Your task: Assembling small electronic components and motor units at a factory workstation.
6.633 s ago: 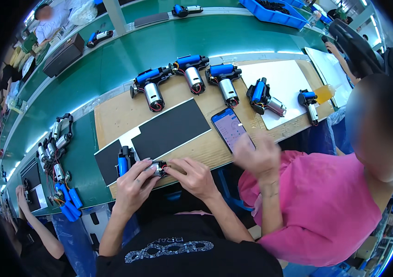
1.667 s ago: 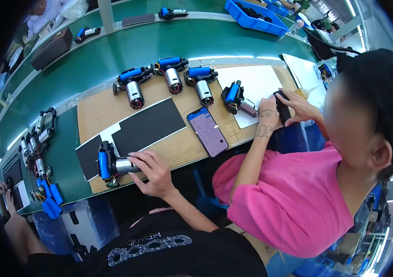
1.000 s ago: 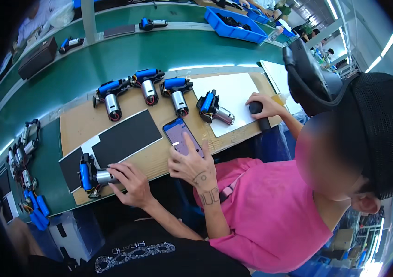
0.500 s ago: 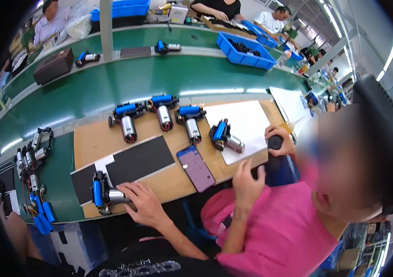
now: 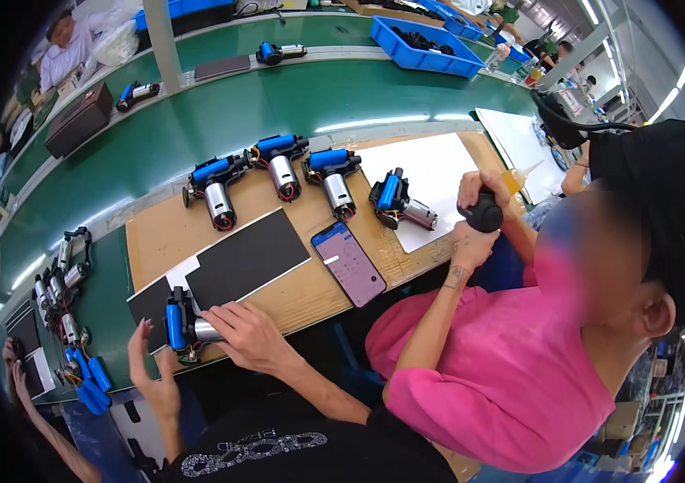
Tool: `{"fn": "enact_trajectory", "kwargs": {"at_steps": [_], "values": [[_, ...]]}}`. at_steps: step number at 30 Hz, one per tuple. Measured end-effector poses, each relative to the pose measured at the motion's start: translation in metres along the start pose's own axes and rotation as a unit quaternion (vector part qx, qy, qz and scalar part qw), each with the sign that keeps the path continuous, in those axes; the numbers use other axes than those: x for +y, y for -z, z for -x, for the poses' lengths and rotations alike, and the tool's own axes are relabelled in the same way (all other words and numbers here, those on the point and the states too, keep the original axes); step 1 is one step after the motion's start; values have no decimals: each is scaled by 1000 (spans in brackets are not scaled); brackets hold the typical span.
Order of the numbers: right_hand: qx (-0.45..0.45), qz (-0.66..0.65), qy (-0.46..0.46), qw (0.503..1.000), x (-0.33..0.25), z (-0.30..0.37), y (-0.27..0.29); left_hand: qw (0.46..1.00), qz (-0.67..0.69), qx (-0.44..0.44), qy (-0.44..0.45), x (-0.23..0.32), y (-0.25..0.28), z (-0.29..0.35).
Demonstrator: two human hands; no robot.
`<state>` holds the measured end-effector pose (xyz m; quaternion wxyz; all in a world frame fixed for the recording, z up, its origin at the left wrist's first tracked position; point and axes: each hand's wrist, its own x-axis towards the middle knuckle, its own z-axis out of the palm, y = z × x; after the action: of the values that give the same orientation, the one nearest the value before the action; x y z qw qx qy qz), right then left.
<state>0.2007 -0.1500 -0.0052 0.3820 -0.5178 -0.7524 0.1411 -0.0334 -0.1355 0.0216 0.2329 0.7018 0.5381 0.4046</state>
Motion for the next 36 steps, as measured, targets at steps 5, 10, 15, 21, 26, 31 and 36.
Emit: {"fn": "enact_trajectory", "kwargs": {"at_steps": [5,10,15,21,26,31,36], "values": [[95,-17,-36,995,-21,-6,1,996,-26,-58,-61,20,-15,3],[223,51,-76,971,-20,-14,-2,996,-13,-51,-68,13,-37,-20],[238,116,-114,958,-7,-1,-10,991,3,-111,-78,4,-53,-33],[212,123,-128,961,-2,7,-13,986,-41,-135,-92,-3,-56,-35],[203,110,-143,962,-4,7,-14,984,-22,-149,-92,-8,-52,-35],[183,158,-140,960,-9,2,-12,983,-32,-155,-90,-7,-50,-34],[193,124,-106,968,-4,3,-13,985,-30,-147,-85,-13,-51,-29]]}}
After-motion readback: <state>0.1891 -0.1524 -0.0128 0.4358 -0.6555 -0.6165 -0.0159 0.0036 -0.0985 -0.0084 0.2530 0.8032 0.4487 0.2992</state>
